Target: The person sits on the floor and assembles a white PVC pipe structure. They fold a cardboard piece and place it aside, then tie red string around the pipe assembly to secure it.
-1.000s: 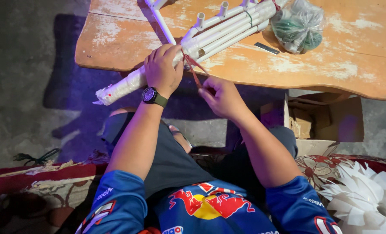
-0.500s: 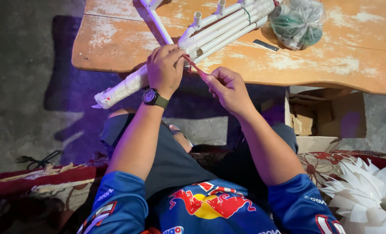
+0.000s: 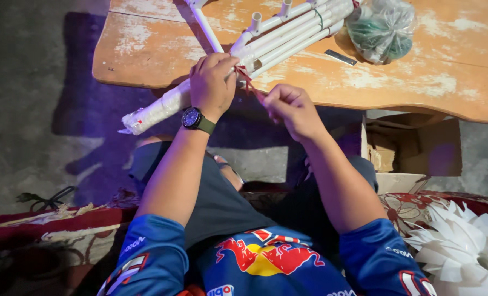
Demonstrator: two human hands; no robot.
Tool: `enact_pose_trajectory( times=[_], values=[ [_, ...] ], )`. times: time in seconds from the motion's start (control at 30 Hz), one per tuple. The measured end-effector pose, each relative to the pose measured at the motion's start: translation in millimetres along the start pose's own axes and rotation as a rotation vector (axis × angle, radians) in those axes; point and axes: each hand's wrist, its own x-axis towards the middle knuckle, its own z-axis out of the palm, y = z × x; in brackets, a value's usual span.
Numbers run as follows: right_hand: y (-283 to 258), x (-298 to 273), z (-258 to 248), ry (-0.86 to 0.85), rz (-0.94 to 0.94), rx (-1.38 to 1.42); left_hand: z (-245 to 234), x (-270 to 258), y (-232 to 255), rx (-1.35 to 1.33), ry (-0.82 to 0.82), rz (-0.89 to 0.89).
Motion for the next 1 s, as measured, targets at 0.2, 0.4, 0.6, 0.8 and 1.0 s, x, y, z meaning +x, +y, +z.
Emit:
enact_pose_trajectory(
  times=[0.2, 0.4, 0.6, 0.8, 1.0],
  values=[
    [2, -1, 11, -0.233, 0.02, -0.634, 1, 1, -4, -0.018, 0.003, -0.001],
    [0, 11, 23, 0.011, -0.066, -0.608, -2, 2, -7, -0.043, -0.04, 0.003],
    [9, 35, 21, 0.188, -0.067, -0.528, -3, 1, -6, -0.043, -0.047, 0.013],
    [43, 48, 20, 0.154, -0.158, -0.518, -4, 2, -5, -0.038, -0.065, 0.008],
    [64, 50, 10, -0.079, -0.1, -0.56, -2, 1, -5, -0.027, -0.054, 0.004]
  ],
)
